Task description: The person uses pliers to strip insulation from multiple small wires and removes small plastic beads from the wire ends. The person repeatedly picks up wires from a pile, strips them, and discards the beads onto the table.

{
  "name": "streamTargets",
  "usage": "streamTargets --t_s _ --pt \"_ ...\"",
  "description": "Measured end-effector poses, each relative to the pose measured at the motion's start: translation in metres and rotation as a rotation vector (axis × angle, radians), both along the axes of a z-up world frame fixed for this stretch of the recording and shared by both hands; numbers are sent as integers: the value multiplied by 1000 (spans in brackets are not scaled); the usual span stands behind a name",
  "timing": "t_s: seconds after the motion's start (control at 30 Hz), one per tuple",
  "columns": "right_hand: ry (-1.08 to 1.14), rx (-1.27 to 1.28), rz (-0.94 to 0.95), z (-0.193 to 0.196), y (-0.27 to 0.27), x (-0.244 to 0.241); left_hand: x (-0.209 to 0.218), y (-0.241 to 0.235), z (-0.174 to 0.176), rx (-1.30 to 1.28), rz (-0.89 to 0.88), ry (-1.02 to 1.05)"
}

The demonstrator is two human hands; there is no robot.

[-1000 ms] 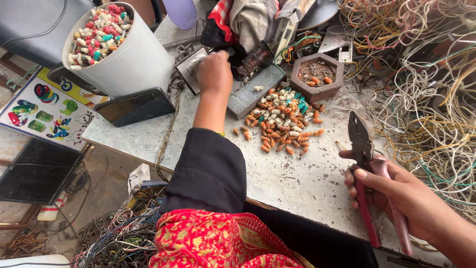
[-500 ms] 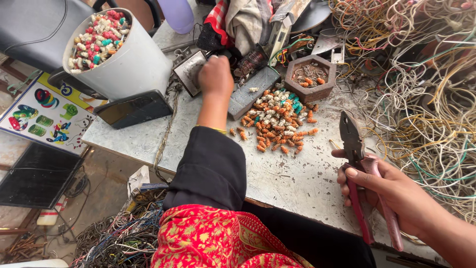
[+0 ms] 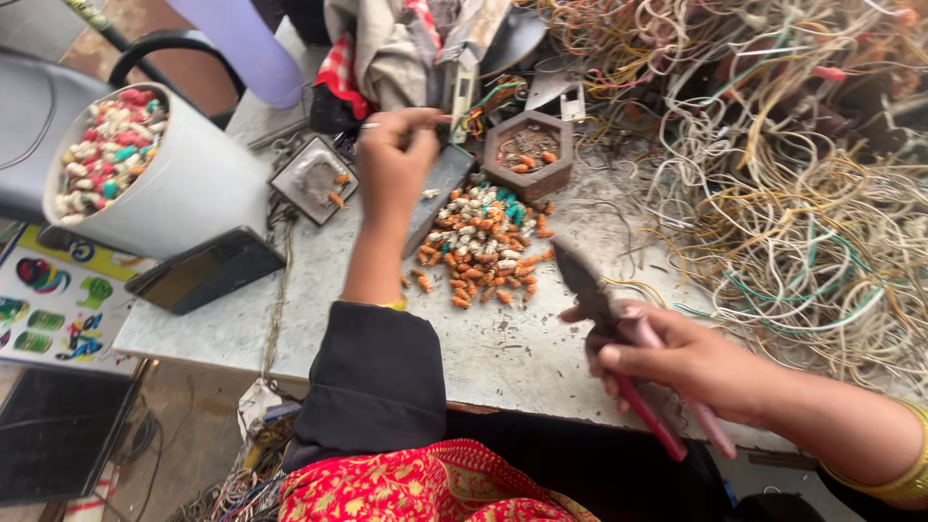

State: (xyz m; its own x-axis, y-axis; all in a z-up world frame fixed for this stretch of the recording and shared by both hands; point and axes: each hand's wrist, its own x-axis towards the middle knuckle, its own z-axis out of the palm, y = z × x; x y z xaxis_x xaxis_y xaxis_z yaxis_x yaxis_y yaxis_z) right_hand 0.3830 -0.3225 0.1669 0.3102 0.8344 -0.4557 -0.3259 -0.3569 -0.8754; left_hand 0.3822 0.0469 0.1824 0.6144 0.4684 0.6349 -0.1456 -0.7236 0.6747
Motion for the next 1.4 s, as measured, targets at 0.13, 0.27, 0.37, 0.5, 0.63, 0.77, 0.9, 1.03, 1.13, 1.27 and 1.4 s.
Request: streamTargets --t_s 0.13,0.27,0.37,0.5,0.63,0.77,0.9,1.03,1.13,1.27,1.4 --pt "-27 98 173 3 0 -5 23 -81 10 163 -435 -75" --pt "-28 191 222 -1 -3 -5 24 -126 2 -153 -784 205" --pt "-38 121 203 -2 -6 -3 28 -126 -5 581 -486 65" --pt "-31 203 226 -1 -4 -4 33 -133 -20 729 -448 229" --pt "45 293 274 -1 -7 -5 41 -147 -35 818 -408 364" --pt "32 291 332 -1 -14 -8 41 -161 -31 602 -445 352" --pt "-14 296 373 1 -16 -8 32 -162 -15 110 -540 449" --pt "9 308 336 1 -16 -9 22 -139 1 -401 -638 533" --pt "9 319 265 1 -14 -7 13 -125 4 -718 -737 494" --pt "-75 111 145 1 -11 1 5 -121 4 -826 -803 403" --pt "131 164 -84 -8 -7 6 -2 -126 7 -773 -890 264"
